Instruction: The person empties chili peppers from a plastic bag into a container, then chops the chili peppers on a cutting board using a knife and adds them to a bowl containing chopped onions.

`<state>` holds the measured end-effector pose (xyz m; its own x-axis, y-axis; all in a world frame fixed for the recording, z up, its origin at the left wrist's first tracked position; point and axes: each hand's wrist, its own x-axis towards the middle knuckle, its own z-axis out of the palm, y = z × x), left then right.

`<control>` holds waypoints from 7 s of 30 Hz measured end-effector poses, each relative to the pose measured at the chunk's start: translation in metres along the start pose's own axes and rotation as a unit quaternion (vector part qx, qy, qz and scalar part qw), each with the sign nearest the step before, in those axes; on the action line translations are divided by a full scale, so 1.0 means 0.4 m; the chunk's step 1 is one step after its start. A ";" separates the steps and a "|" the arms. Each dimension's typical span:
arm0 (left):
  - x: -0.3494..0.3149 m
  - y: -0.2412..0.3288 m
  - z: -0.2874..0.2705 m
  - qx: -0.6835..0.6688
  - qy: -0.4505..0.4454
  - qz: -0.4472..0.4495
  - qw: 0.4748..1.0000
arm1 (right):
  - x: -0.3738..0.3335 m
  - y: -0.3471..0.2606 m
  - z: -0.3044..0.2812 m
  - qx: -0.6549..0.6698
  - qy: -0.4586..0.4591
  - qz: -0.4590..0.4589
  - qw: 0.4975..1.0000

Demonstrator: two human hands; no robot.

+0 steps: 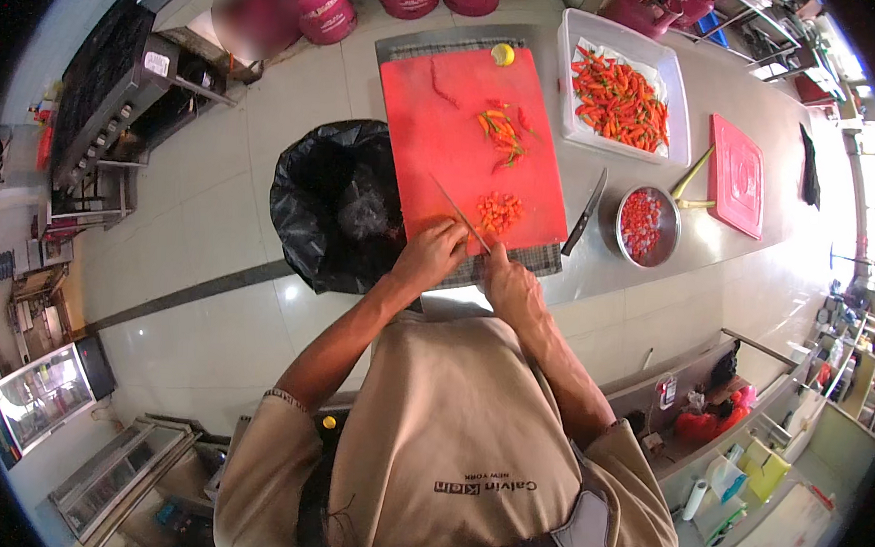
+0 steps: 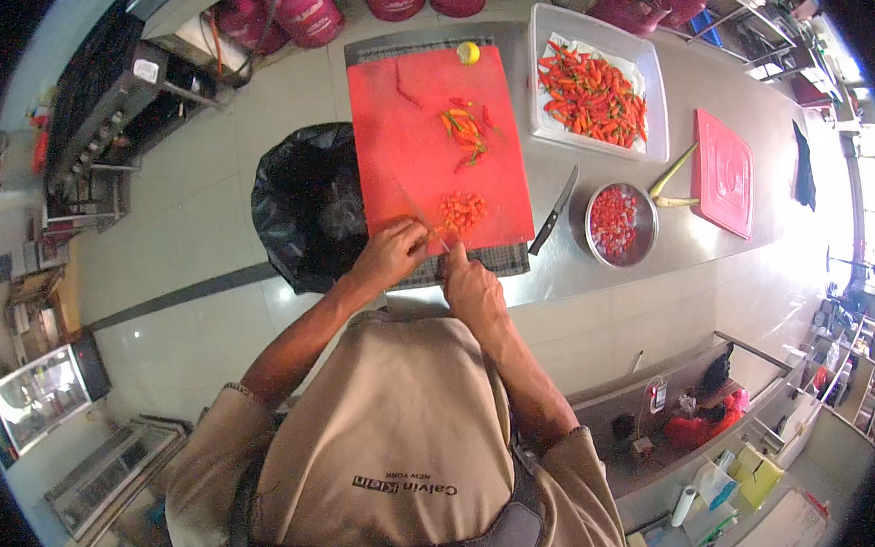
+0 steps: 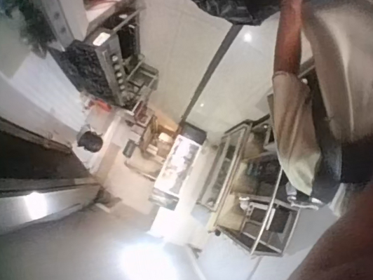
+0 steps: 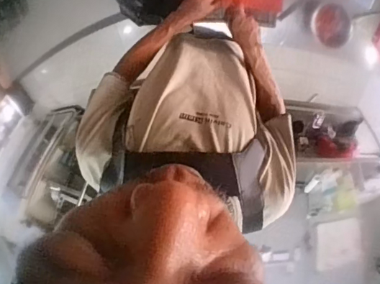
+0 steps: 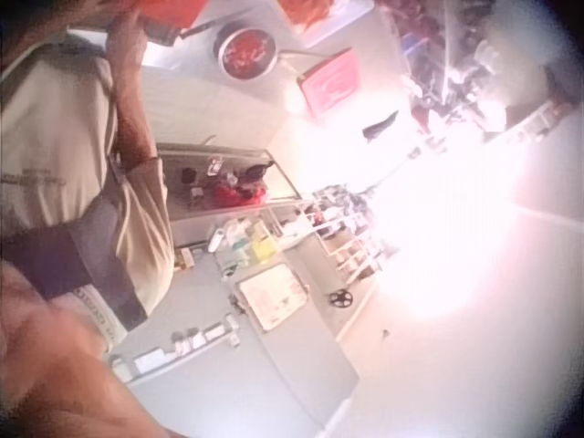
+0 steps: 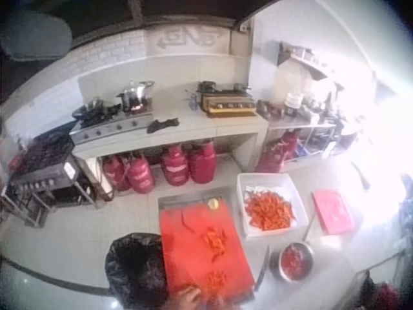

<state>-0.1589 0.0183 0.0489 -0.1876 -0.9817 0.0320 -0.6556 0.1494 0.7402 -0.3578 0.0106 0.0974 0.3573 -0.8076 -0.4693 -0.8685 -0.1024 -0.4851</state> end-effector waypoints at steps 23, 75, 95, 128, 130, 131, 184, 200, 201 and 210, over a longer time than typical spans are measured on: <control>-0.007 -0.004 0.002 -0.004 -0.010 -0.005 1.000 | 0.006 0.011 0.070 0.043 0.017 -0.014 0.999; 0.485 -0.143 -0.082 0.106 0.068 0.001 0.992 | 0.010 0.039 0.012 0.079 0.046 -0.076 0.993; -0.022 -0.020 -0.012 0.025 0.043 0.054 0.997 | 0.017 -0.015 0.000 0.020 0.058 -0.039 0.997; -0.001 -0.042 -0.047 0.054 0.011 0.127 0.990 | 0.008 -0.016 -0.008 -0.004 0.020 -0.049 0.999; -0.004 -0.044 -0.044 0.051 -0.009 0.110 0.993 | -0.023 -0.048 -0.032 -0.019 -0.009 -0.019 1.000; -0.004 -0.042 -0.046 0.048 -0.019 0.102 0.993 | -0.031 -0.060 -0.035 -0.027 -0.024 -0.003 0.999; 0.204 -0.055 -0.123 -0.036 0.197 -0.005 0.980 | 0.045 0.008 0.001 -0.020 0.106 -0.090 0.990; 0.255 -0.033 -0.181 -0.240 0.063 -0.129 0.960 | 0.023 0.042 0.000 0.047 0.050 -0.066 0.995; 0.209 -0.024 -0.196 -0.318 0.110 -0.149 0.930 | 0.025 0.038 0.003 0.051 0.054 -0.062 0.995; -0.070 -0.003 0.000 0.079 0.159 -0.031 0.984 | 0.023 0.007 0.034 0.073 0.081 -0.053 0.993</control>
<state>-0.1528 0.0455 0.0472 0.0790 -0.9729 0.2175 -0.7691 0.0793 0.6342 -0.3521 0.0109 0.0818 0.3739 -0.8809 -0.2902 -0.7659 -0.1169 -0.6322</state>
